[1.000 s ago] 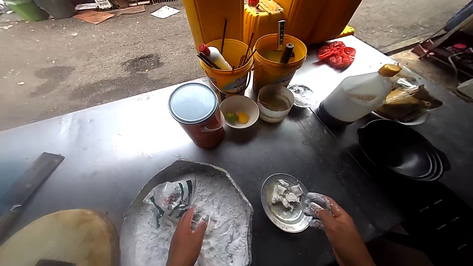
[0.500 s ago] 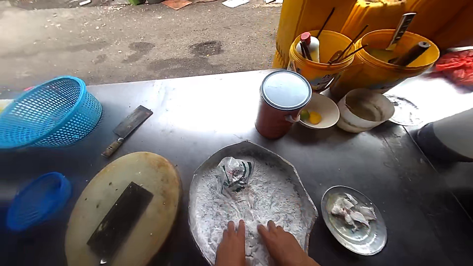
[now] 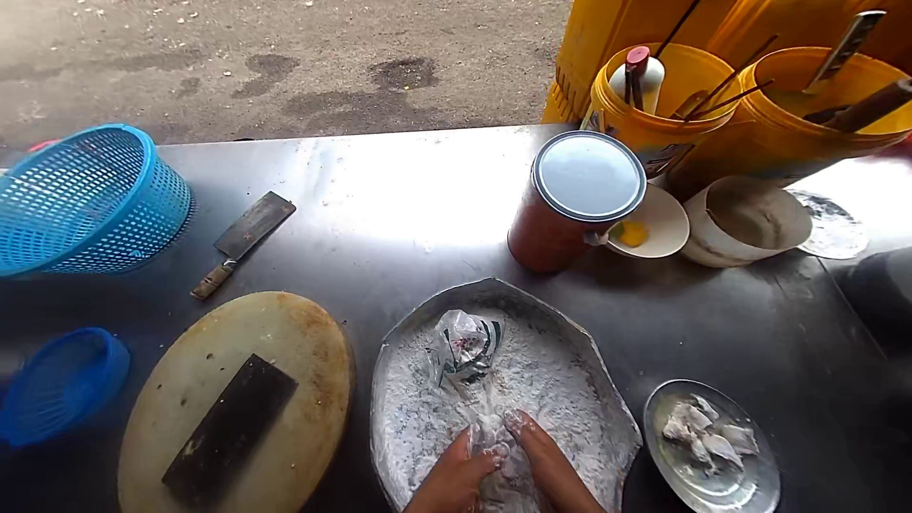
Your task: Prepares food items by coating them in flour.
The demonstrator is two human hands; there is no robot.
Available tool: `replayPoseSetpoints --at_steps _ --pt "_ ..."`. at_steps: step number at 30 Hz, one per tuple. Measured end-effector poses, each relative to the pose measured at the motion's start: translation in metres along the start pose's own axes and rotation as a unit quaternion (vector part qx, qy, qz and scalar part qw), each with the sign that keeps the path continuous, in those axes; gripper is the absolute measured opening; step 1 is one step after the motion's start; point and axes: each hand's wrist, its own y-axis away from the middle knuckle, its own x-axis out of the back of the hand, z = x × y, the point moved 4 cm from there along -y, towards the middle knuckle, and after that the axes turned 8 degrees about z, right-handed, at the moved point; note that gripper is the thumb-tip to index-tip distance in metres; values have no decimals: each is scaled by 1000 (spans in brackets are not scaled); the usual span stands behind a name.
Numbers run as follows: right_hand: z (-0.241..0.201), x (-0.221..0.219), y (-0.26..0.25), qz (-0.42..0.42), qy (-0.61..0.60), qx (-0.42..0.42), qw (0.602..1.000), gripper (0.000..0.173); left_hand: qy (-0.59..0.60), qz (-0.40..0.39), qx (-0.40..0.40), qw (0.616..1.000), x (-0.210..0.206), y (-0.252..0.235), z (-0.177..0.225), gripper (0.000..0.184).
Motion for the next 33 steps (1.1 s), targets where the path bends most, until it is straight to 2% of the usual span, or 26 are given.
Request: replayPoseSetpoints --at_steps 2,4,7,10,13,17,19,24,27,30,33 --pt "-9 7 18 4 -24 -17 1000 42 50 26 8 998 8 13 5 43" --pt "-8 16 14 4 -21 -39 999 47 82 49 39 995 13 10 8 46" --pt "6 5 11 8 -46 -90 995 48 99 79 86 988 3 -3 -3 51" --pt "-6 15 17 -2 -85 -101 991 46 127 70 90 985 6 2 8 50" --pt "11 7 4 0 -78 -127 989 49 140 58 129 980 -1 -10 -1 51" --pt "-13 11 14 -18 -85 -107 990 44 156 47 119 979 5 -2 15 51" --pt "0 4 2 -13 -87 -122 989 48 168 47 131 976 4 -11 12 53" --pt "-23 0 11 -47 -129 -96 986 40 177 42 103 978 5 -1 33 43" --pt "-8 -9 2 -41 -136 -114 983 45 172 49 134 975 -1 -8 25 44" --pt "-22 -2 13 -40 -134 -97 985 41 158 40 115 980 8 2 32 45" --pt "-8 -6 5 -30 -134 -116 984 43 135 57 137 980 1 -4 23 48"
